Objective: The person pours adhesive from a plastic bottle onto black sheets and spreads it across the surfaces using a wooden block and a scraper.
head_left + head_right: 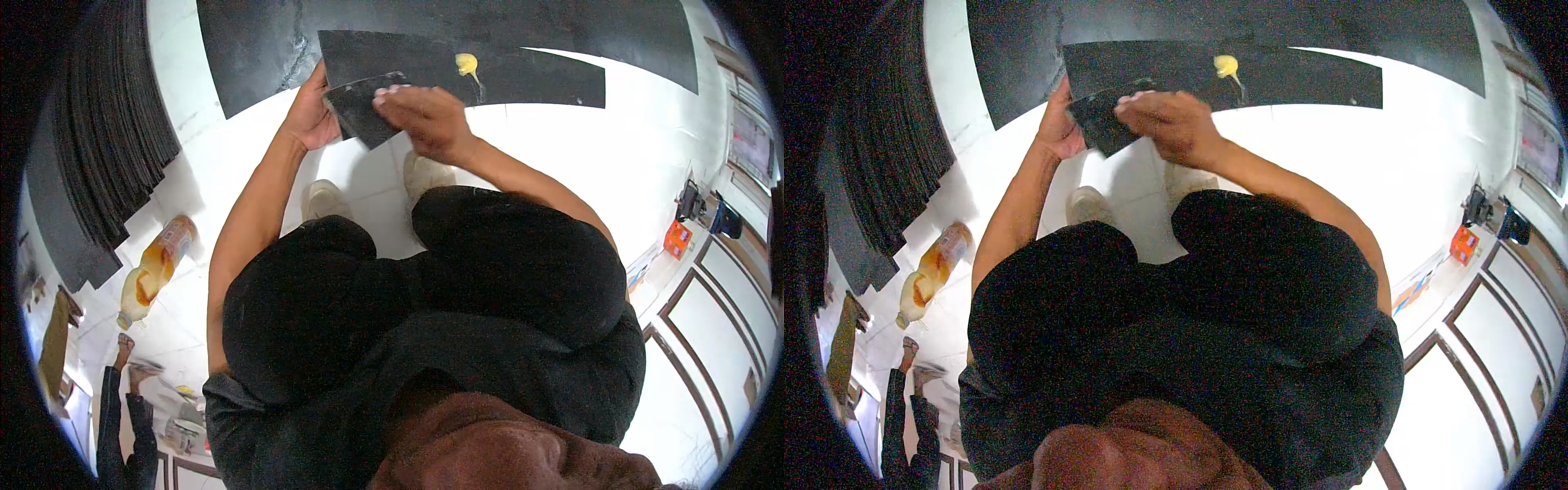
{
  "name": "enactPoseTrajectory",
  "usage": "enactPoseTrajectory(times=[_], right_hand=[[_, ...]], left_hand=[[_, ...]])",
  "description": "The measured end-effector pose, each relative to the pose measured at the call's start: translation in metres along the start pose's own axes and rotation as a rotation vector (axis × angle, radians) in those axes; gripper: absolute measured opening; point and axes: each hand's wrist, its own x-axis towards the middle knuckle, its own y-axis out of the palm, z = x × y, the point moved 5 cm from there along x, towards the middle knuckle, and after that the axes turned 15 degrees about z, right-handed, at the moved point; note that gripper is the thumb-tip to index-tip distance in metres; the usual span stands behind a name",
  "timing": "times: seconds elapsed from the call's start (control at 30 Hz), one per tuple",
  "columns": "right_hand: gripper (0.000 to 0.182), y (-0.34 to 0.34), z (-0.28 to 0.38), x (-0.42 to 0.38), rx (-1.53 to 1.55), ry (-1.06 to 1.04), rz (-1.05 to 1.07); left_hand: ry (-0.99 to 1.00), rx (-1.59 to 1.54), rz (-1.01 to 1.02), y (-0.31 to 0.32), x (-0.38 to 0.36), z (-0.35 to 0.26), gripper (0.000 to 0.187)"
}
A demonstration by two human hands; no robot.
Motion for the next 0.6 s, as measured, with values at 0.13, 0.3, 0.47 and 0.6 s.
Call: enactPoseTrajectory(times=[0.13, 0.3, 0.47, 0.6], right_hand=[[0.053, 0.002, 0.022, -0.007, -0.113, -0.015, 0.056], [0.044, 0.000, -0.009, -0.028, 0.186, 0.212, 0.045], [0.044, -0.017, 0.000, 0.024, 0.444, 0.196, -0.015], [0.051, 0.000, 0.023, 0.017, 0.325, -0.052, 0.123]], left_hand=[[-0.070, 0.496, -0.446, 0.017, 0.004, -0.021, 0.065], [-0.036, 0.243, -0.325, -0.022, -0.008, -0.008, 0.063], [-0.099, 0.209, -0.338, -0.025, -0.003, -0.006, 0.066], [-0.105, 0.434, -0.431, -0.019, 0.001, -0.023, 0.065]])
